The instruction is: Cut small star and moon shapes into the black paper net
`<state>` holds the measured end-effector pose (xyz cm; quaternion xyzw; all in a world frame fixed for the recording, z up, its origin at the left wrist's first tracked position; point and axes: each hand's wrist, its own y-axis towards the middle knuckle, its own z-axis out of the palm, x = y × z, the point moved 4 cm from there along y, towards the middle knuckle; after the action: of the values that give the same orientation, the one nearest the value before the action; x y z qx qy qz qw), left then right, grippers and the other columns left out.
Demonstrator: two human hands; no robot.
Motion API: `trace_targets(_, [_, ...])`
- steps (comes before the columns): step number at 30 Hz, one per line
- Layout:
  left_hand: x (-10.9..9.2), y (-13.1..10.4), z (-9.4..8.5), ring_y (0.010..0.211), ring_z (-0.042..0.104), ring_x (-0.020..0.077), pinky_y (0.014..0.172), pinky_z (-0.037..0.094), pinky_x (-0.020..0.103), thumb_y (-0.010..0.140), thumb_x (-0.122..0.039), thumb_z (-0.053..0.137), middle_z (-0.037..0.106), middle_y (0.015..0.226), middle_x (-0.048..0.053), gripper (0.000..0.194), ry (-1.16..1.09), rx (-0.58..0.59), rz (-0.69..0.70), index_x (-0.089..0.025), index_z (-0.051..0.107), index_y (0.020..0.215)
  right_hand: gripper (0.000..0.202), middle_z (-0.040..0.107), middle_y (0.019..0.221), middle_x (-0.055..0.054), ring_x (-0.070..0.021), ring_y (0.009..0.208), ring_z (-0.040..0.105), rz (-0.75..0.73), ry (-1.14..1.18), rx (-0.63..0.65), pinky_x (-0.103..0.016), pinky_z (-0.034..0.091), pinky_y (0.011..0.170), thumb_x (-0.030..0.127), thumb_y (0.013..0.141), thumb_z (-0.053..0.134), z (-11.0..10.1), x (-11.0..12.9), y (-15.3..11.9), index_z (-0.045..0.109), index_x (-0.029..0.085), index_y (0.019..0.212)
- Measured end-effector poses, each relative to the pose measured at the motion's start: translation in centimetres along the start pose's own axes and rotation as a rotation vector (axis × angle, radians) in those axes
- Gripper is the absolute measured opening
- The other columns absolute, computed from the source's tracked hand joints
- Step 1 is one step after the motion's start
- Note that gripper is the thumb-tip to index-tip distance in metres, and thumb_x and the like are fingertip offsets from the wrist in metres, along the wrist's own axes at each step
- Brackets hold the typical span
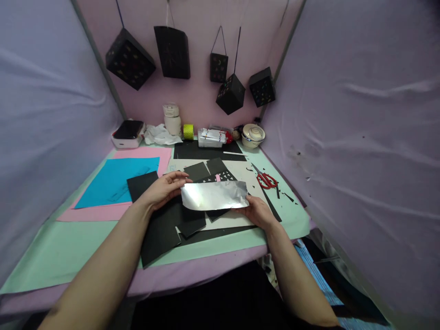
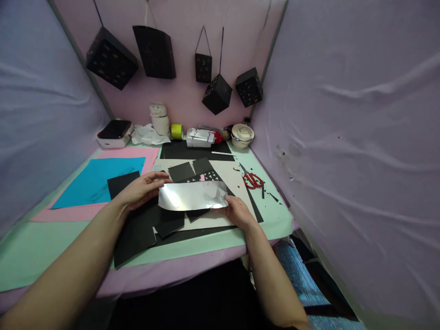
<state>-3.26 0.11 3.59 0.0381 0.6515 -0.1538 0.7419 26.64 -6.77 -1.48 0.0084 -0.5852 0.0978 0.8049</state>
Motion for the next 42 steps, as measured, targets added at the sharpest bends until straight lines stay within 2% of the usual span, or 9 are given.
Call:
trace_targets(5, [-0.03,-0.08,-0.02,0.096,0.068,0.0155,0.081,0.055,0.023,0.071,-0.032,0.082,0.072,0.106,0.007,0.036,-0.002,0.002,-0.005,-0.02,0.066,0.101,0.027,0.072,0.076,-0.006,-0.0284,0.08,0.07,0.0,0.014,-0.003,-0.043,0.056,0.078,0.048,0.078,0.063,0.11,0.17,-0.1,0.069,0.022,0.074])
trace_targets(18, [-0.19,-0.04,0.15,0.098,0.069,0.0195,0.083,0.056,0.028,0.066,-0.035,0.084,0.073,0.104,0.008,0.041,0.026,-0.014,0.004,-0.02,0.067,0.1,0.024,0.074,0.087,-0.008,-0.0308,0.095,0.067,-0.005,0.015,0.018,-0.045,0.056,0.082,0.046,0.079,0.06,0.3,0.34,-0.09,0.067,0.023,0.074])
trace_targets(24, [-0.14,0.04,0.03,0.099,0.068,0.0191,0.083,0.057,0.027,0.068,-0.035,0.083,0.072,0.107,0.008,0.041,0.05,-0.003,0.003,-0.021,0.066,0.102,0.026,0.074,0.084,-0.008,-0.0307,0.097,0.068,0.0,-0.007,-0.001,-0.044,0.056,0.081,0.048,0.077,0.062,0.31,0.43,-0.16,0.066,0.023,0.074])
trace_targets(28, [-0.19,0.01,-0.02,0.102,0.068,0.0196,0.084,0.057,0.027,0.069,-0.036,0.083,0.072,0.109,0.008,0.04,0.063,0.002,0.004,-0.021,0.066,0.103,0.027,0.073,0.078,-0.007,-0.0303,0.094,0.069,-0.008,-0.006,-0.001,-0.042,0.056,0.079,0.049,0.076,0.064,0.23,0.39,-0.17,0.065,0.023,0.069])
trace_targets(33, [-0.32,-0.1,0.1,0.104,0.067,0.0221,0.086,0.057,0.032,0.069,-0.036,0.082,0.072,0.108,0.008,0.039,0.067,-0.011,0.009,-0.021,0.066,0.101,0.027,0.073,0.077,-0.006,-0.0278,0.089,0.071,-0.011,-0.036,-0.003,-0.04,0.056,0.077,0.05,0.079,0.062,0.18,0.3,-0.15,0.068,0.023,0.074])
trace_targets(42, [-0.38,-0.27,0.19,0.096,0.069,0.0163,0.083,0.056,0.024,0.069,-0.035,0.083,0.073,0.106,0.008,0.04,0.027,-0.001,0.0,-0.02,0.066,0.101,0.029,0.074,0.079,-0.007,-0.0262,0.081,0.071,-0.028,-0.031,0.033,-0.04,0.056,0.077,0.05,0.081,0.061,0.53,0.47,-0.19,0.071,0.023,0.077])
